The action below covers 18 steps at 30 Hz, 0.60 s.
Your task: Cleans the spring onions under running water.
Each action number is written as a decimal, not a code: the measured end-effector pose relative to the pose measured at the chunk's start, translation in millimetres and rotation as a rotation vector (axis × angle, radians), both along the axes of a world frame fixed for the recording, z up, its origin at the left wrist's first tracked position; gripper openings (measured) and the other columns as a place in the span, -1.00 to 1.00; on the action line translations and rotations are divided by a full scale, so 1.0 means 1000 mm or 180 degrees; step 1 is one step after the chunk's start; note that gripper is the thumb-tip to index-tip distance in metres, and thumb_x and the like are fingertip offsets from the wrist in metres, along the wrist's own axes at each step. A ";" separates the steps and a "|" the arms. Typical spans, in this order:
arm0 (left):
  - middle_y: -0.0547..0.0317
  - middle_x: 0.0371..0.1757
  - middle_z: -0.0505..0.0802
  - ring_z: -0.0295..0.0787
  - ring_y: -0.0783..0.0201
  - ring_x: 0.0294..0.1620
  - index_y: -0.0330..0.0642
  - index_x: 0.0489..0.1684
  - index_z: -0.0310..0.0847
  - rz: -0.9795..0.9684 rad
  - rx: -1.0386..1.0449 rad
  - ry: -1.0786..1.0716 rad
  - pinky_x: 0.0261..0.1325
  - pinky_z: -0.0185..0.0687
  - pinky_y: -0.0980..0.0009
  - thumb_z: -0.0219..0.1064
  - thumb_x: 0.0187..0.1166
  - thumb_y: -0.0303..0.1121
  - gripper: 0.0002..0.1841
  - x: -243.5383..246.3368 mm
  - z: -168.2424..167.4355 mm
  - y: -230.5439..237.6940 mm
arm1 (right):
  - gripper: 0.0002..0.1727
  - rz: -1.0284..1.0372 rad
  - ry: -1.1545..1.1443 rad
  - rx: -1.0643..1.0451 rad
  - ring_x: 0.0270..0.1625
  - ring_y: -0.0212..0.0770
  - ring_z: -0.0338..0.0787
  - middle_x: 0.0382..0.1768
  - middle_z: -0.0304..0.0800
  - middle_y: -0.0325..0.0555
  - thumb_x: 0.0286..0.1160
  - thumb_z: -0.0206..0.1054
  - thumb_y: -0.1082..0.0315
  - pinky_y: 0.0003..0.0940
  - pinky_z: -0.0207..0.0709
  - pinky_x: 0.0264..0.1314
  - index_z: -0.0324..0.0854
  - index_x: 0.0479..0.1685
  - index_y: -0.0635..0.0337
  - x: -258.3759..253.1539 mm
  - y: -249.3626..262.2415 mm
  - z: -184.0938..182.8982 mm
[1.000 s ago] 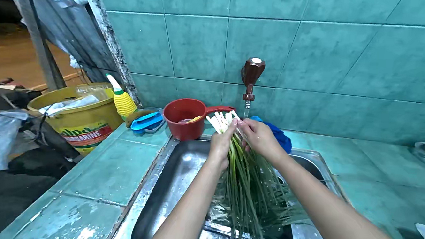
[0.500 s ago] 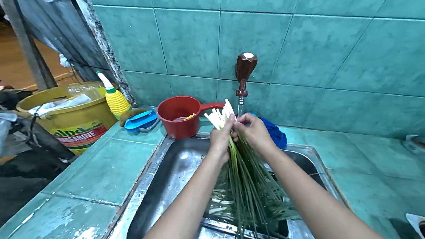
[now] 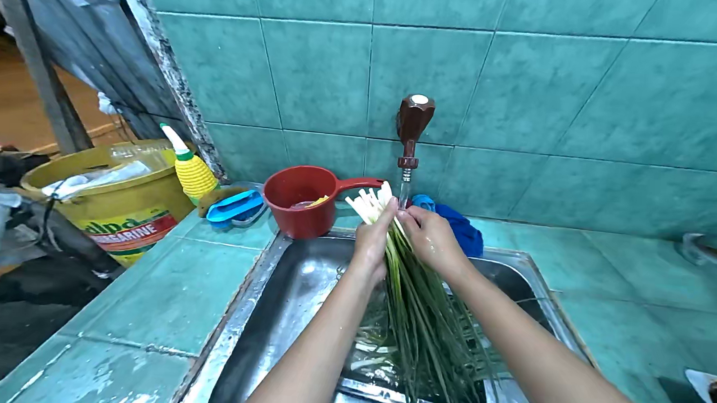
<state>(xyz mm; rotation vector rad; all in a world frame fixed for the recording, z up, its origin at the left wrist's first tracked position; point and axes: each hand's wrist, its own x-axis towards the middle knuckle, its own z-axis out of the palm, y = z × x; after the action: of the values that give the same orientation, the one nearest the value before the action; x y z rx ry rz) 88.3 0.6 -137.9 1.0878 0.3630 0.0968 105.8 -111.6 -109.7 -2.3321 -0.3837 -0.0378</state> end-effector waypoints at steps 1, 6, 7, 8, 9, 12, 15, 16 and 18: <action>-0.07 0.02 0.87 0.84 0.11 0.05 -0.26 0.29 0.62 0.0012 -0.0009 -0.0009 0.18 0.75 0.09 0.38 0.59 0.09 -0.42 0.001 -0.001 0.000 | -0.61 0.0081 0.0085 0.0072 -0.25 -0.02 0.68 -0.36 0.66 0.05 0.87 0.07 0.15 0.03 0.52 -0.12 0.68 -0.15 0.27 0.001 -0.002 0.001; 0.00 -0.01 0.87 0.84 0.15 -0.02 -0.18 0.29 0.64 0.0007 -0.0093 -0.0093 0.07 0.77 0.13 0.32 0.64 0.09 -0.48 -0.002 -0.001 0.000 | -0.74 0.0107 0.0646 0.0987 -0.26 -0.14 0.66 -0.23 0.66 0.03 0.77 0.23 0.23 -0.14 0.57 -0.14 0.61 0.01 0.28 0.009 -0.006 -0.008; 0.02 -0.02 0.87 0.84 0.16 -0.03 -0.16 0.29 0.64 -0.0031 -0.0069 -0.0128 0.06 0.77 0.13 0.32 0.64 0.11 -0.47 -0.004 0.000 -0.002 | -0.72 -0.0009 0.0569 0.1115 -0.34 -0.18 0.61 -0.30 0.64 -0.01 0.75 0.27 0.18 -0.18 0.52 -0.24 0.63 -0.08 0.28 0.011 -0.005 -0.010; 0.03 -0.04 0.88 0.84 0.17 -0.05 -0.15 0.26 0.66 -0.0019 -0.0068 -0.0142 0.04 0.78 0.15 0.33 0.63 0.11 -0.48 -0.004 0.001 -0.004 | -0.69 -0.0085 0.0492 0.1167 -0.38 -0.19 0.57 -0.36 0.61 -0.04 0.74 0.29 0.16 -0.20 0.46 -0.28 0.64 -0.17 0.28 0.012 -0.003 -0.011; 0.03 -0.06 0.88 0.85 0.18 -0.07 -0.17 0.23 0.66 0.0023 -0.0099 -0.0127 0.03 0.78 0.15 0.33 0.63 0.10 -0.49 -0.004 0.001 -0.005 | -0.68 -0.0094 0.0453 0.1116 -0.38 -0.19 0.57 -0.38 0.61 -0.05 0.73 0.29 0.15 -0.19 0.45 -0.27 0.65 -0.22 0.27 0.012 -0.003 -0.010; -0.01 -0.05 0.87 0.85 0.16 -0.04 -0.22 0.27 0.62 0.0147 -0.0278 -0.0065 0.08 0.77 0.15 0.30 0.68 0.03 -0.52 0.000 0.000 -0.003 | -0.78 0.0315 0.0530 0.0619 -0.30 -0.11 0.66 -0.25 0.68 0.04 0.70 0.33 0.25 -0.12 0.55 -0.21 0.62 -0.03 0.27 0.008 -0.008 -0.002; 0.04 -0.07 0.87 0.85 0.21 -0.07 -0.18 0.25 0.66 0.0190 -0.0382 -0.0099 0.04 0.78 0.22 0.27 0.71 0.01 -0.55 0.002 -0.004 0.001 | -0.77 0.0541 0.0820 0.0259 -0.20 -0.09 0.70 -0.13 0.70 0.09 0.66 0.36 0.34 -0.12 0.60 -0.11 0.57 0.13 0.26 0.002 -0.012 0.005; 0.04 -0.05 0.88 0.85 0.20 -0.05 -0.18 0.26 0.66 0.0165 -0.0401 -0.0120 0.06 0.77 0.20 0.27 0.71 0.01 -0.55 0.002 -0.005 0.001 | -0.77 0.0462 0.0790 0.0314 -0.24 -0.10 0.67 -0.20 0.69 0.07 0.66 0.37 0.29 -0.13 0.57 -0.15 0.61 0.05 0.27 0.002 -0.013 0.004; 0.02 -0.03 0.87 0.85 0.18 -0.02 -0.18 0.27 0.64 0.0114 -0.0390 -0.0142 0.09 0.78 0.17 0.27 0.70 0.02 -0.54 0.000 -0.005 -0.003 | -0.67 0.0185 0.0674 0.0490 -0.32 -0.13 0.63 -0.35 0.67 0.01 0.67 0.37 0.13 -0.12 0.52 -0.20 0.69 -0.18 0.29 0.008 -0.012 -0.001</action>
<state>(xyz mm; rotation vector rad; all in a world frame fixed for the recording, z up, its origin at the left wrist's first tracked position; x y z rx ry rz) 88.2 -2.3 -143.0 0.9569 0.3439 0.1289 114.2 -123.2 -110.6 -2.1466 -0.3297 0.1996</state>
